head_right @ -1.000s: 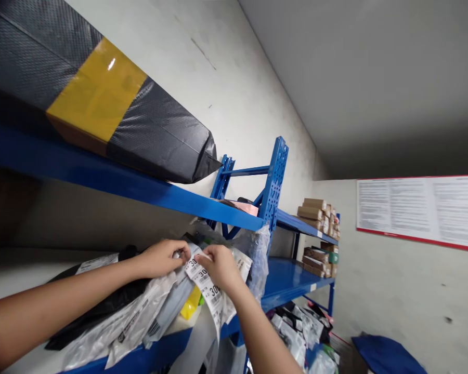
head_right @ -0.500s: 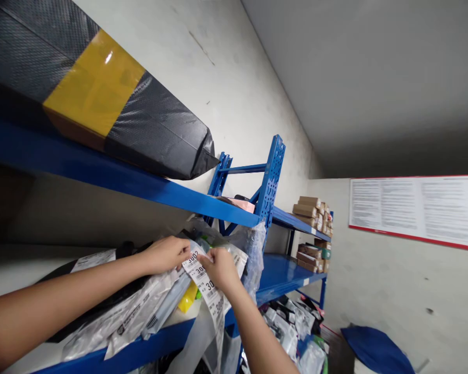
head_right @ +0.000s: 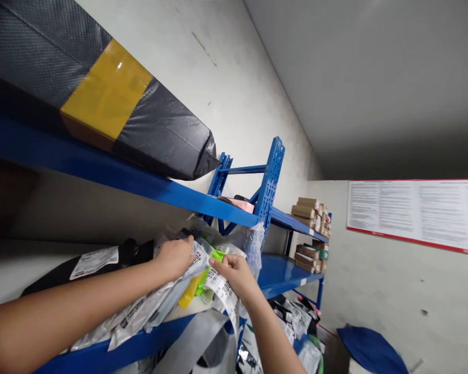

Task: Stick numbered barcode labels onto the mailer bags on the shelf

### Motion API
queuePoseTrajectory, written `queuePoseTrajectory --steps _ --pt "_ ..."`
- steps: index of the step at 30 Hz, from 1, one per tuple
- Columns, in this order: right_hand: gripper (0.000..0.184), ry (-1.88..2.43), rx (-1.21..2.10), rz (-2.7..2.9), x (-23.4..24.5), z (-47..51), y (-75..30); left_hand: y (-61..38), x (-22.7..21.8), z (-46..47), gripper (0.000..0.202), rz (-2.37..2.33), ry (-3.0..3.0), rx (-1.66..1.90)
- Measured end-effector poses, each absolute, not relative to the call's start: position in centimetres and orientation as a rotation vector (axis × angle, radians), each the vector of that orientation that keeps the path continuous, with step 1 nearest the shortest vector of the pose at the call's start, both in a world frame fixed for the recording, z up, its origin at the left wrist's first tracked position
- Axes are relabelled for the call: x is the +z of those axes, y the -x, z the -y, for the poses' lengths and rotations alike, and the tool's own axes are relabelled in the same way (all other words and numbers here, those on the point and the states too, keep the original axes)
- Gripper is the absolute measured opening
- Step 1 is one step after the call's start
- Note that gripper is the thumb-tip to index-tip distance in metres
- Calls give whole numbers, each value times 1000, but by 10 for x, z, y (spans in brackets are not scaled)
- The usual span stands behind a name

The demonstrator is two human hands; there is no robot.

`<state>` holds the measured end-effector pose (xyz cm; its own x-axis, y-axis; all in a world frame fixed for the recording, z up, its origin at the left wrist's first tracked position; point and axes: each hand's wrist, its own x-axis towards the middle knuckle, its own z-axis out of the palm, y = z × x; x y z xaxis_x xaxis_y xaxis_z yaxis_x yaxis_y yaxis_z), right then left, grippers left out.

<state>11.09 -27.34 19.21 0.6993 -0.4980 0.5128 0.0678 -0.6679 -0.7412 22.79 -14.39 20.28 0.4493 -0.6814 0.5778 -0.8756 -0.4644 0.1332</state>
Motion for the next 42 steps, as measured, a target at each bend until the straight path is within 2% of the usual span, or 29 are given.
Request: queuePoseTrajectory --steps 3,6,9,12,15,17,20,23,25,28,32,42 --pt "57 2129 -733 -208 198 265 -90 -228 204 143 42 1320 -2288 665" --pt "46 2070 -567 -120 202 257 -74 -226 208 137 30 1398 -2257 656" --pt "42 1978 -527 -49 199 252 -68 -213 210 120 34 1374 -2233 710" --pt "39 1908 -602 81 188 247 -67 -188 193 101 42 1323 -2004 702" --pt "38 1900 -694 189 177 239 -68 -167 150 101 46 1172 -1436 170" --pt "40 2051 -684 180 172 233 -68 -163 114 113 46 999 -1110 -212" --pt "41 2359 -545 79 173 228 -69 -163 68 138 55 750 -835 -380" --pt "36 2525 -403 37 187 229 -79 -163 43 156 58 658 -824 -330" --pt "31 2608 -564 52 198 230 -94 -161 38 161 54 682 -919 -225" --pt "18 2822 -881 -42 212 226 -128 -162 41 162 42 728 -1060 125" --pt "23 2990 -916 -255 213 218 -165 -170 52 156 37 709 -1188 467" --pt "20 2970 -823 -248 223 233 -143 -182 70 120 41 811 -1492 304"
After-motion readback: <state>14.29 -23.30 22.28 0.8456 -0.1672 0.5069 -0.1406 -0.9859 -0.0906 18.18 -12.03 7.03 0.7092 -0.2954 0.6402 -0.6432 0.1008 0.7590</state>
